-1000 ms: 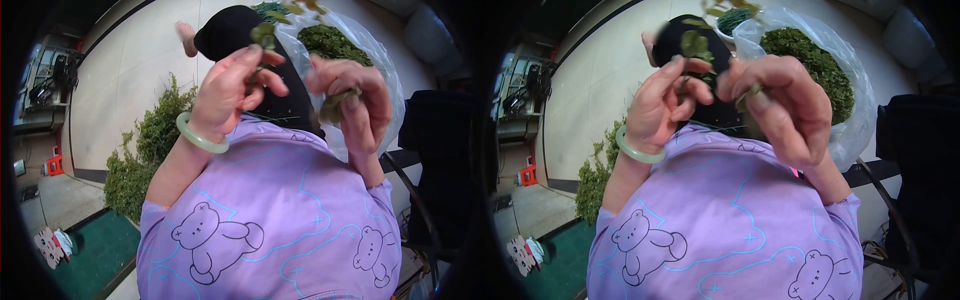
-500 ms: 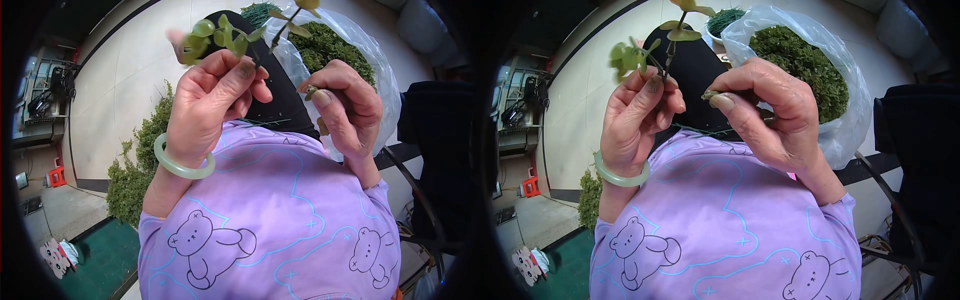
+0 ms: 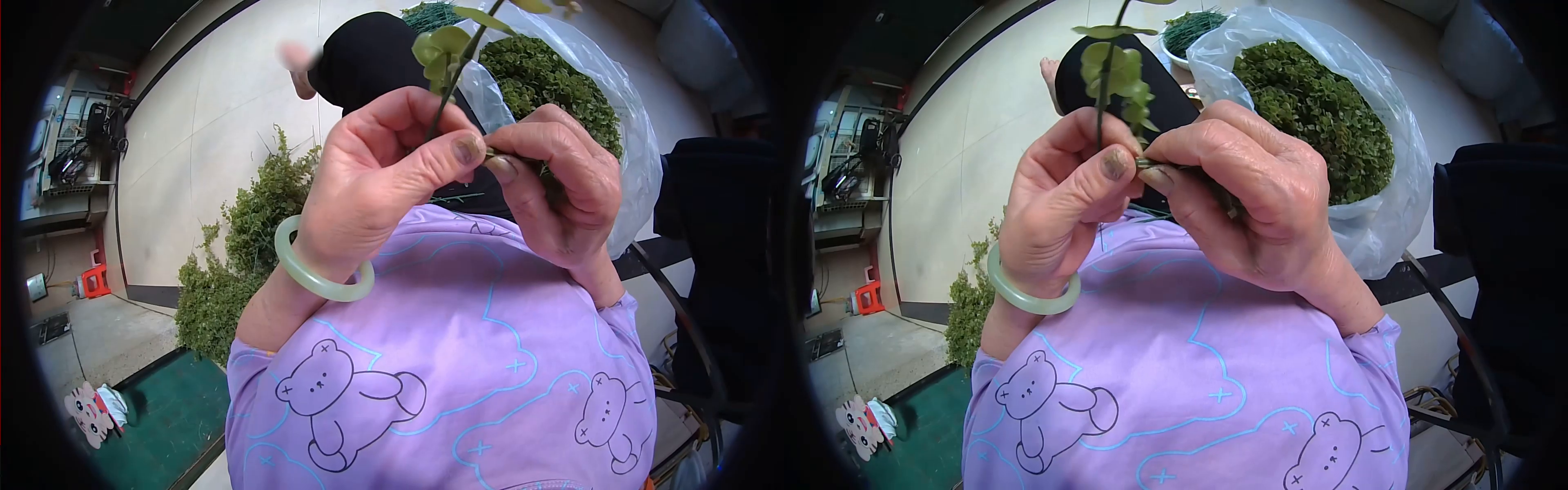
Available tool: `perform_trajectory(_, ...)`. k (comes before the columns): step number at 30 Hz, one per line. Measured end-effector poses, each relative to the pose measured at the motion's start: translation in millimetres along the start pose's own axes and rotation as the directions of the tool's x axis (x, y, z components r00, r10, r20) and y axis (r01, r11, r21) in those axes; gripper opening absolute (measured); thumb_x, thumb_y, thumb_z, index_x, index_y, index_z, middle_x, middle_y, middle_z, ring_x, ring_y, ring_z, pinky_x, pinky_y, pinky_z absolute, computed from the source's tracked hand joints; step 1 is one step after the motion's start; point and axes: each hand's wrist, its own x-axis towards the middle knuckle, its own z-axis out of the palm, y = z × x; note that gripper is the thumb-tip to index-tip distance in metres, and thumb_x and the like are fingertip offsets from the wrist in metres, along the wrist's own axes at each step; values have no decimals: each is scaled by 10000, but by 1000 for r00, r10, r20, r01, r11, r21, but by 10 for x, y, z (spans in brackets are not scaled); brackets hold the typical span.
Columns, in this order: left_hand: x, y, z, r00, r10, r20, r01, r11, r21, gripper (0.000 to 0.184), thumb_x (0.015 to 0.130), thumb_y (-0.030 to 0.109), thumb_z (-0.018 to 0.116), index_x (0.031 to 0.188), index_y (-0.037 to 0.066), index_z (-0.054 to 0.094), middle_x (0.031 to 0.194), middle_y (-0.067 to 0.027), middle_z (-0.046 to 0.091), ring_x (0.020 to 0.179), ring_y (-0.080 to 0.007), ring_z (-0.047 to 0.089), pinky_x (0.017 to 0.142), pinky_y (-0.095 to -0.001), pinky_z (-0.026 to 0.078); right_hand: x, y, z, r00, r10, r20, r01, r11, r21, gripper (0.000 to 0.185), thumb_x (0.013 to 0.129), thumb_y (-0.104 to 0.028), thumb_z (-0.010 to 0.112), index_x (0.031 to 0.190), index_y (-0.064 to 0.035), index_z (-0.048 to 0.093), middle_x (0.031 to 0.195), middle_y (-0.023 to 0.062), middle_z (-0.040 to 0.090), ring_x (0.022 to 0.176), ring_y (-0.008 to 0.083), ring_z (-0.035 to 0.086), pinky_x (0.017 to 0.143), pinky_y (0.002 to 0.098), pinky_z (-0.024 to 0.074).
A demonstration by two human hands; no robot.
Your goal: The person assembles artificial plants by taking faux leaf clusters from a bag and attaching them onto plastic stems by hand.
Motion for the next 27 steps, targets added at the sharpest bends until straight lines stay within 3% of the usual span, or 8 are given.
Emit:
perform_trajectory(1, 9, 17, -13, 998, -52, 24, 52, 999, -2, 167, 901, 149, 529, 996, 12, 526, 756, -58, 587, 500, -19, 373, 449, -157, 276, -2, 1, -3, 999, 32, 3, -32, 999, 30, 123, 680, 58, 626, 783, -4, 603, 643, 63, 552, 532, 173, 503, 464, 273, 392)
perform_trajectory(5, 26, -20, -74, 999, 3, 53, 0, 998, -59, 228, 954, 188, 409, 1099, 18, 454, 746, -146, 599, 429, -24, 308, 427, -135, 257, 2, 26, -39, 989, 148, 1, -148, 988, 49, 110, 696, 60, 622, 790, 7, 604, 657, 67, 559, 553, 155, 504, 495, 259, 392)
perform_trajectory(11, 31, -10, -157, 996, 82, 23, -84, 992, 96, 167, 933, 136, 464, 1034, 15, 521, 789, -154, 621, 467, -49, 453, 432, -135, 347, -14, 115, -59, 977, 213, -19, -204, 955, 214, 84, 731, 56, 613, 809, 25, 622, 713, 46, 586, 611, 99, 504, 539, 220, 381)
perform_trajectory(14, 21, 21, -59, 996, 48, -78, -43, 997, 64, 159, 920, 115, 489, 1024, 7, 543, 792, -144, 624, 494, -58, 489, 437, -139, 368, 12, 56, -98, 947, 315, 59, -319, 912, 257, 81, 731, 48, 616, 808, 25, 621, 713, 46, 587, 602, 98, 505, 528, 223, 382)
perform_trajectory(17, 61, -34, -230, 997, -16, 74, 20, 998, -61, 188, 920, 118, 488, 1068, 6, 520, 803, -140, 626, 538, -64, 532, 428, -145, 366, 13, 48, -53, 938, 342, 53, -343, 897, 278, 77, 726, 42, 622, 800, 20, 620, 700, 51, 583, 582, 104, 506, 512, 227, 381)
perform_trajectory(21, 12, -20, -155, 1000, -18, 19, 20, 993, -115, 157, 919, 105, 487, 1045, 17, 517, 772, -135, 627, 512, -50, 501, 426, -142, 353, 20, 46, -51, 968, 250, -9, -247, 959, 141, 87, 706, 46, 632, 787, 18, 617, 667, 64, 575, 548, 126, 514, 498, 230, 383)
perform_trajectory(24, -22, 16, -91, 1000, -15, -25, 16, 999, 33, 130, 918, 86, 480, 1026, 20, 512, 765, -138, 626, 459, -37, 403, 427, -139, 330, 15, 53, -46, 991, 134, -27, -132, 990, 53, 106, 690, 72, 615, 785, 27, 615, 659, 71, 570, 537, 127, 501, 485, 231, 368)
perform_trajectory(27, -31, 29, -93, 999, 25, 20, -28, 984, 173, 128, 911, 76, 488, 1025, 21, 508, 778, -136, 629, 452, -39, 408, 429, -136, 334, -1, 33, -15, 997, 63, -42, -62, 997, 46, 162, 667, 138, 571, 793, 46, 615, 669, 72, 578, 544, 110, 478, 475, 235, 339)
